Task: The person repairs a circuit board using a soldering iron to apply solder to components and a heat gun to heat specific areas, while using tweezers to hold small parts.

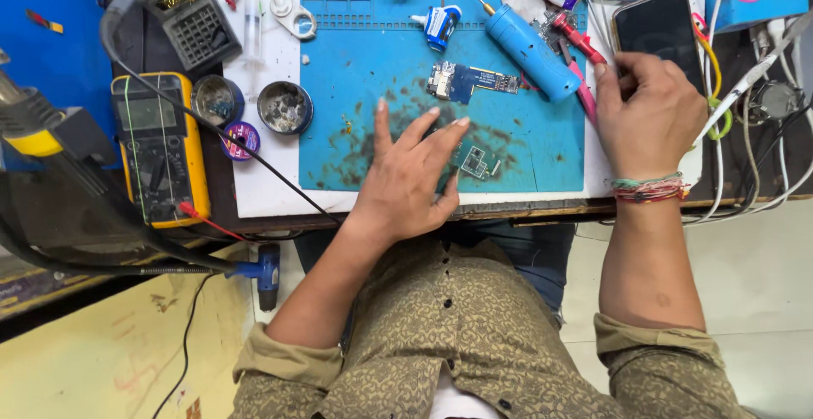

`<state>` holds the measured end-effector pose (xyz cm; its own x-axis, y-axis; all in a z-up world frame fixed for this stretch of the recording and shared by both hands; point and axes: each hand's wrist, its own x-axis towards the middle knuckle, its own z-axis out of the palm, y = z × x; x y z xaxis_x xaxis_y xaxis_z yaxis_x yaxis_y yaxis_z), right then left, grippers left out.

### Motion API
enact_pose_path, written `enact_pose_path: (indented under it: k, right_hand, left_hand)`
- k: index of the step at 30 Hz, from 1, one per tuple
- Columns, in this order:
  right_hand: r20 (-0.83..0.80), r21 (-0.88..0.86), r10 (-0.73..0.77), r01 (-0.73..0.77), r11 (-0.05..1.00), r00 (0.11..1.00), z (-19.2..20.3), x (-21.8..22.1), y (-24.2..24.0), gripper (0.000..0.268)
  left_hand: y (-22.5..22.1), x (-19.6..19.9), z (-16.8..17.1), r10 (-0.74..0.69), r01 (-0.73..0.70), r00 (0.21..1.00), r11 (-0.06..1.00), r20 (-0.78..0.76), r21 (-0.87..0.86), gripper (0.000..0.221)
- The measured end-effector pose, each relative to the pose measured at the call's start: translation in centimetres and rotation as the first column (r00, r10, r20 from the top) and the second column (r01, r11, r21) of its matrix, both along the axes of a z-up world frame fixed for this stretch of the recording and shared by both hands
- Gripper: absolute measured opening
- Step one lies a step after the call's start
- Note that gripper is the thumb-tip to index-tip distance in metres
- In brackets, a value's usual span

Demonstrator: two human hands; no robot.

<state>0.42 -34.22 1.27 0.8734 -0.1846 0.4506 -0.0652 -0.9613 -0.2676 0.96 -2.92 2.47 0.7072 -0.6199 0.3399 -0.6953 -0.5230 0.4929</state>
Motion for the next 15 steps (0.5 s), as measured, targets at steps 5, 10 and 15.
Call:
enact_pose_path:
  k: [5,10,15]
  right_hand:
    - [-0.009,-0.057,0.033,-0.033,0.998,0.999,0.1,-0.4,0.1,0.007]
    - [-0.004,-0.046,0.055,-0.055,0.997,0.998,0.8,0.0,0.7,0.010]
    - [-0.082,-0.018,0.032,-0.034,0.999,0.996,0.8,0.4,0.1,0.010]
  left_hand:
    - [0.7,-1.2,-1.5,0.129,-0.127,0.988,0.991,0.087,-0.028,0.065]
    - [0.9,-1.8,-2.3,0.203,-0.199,0.976,0.978,0.078,-0.063,0.066]
    - [1.0,-1.7,-2.3,0.202,-0.197,0.978,0.977,0.049,-0.082,0.066]
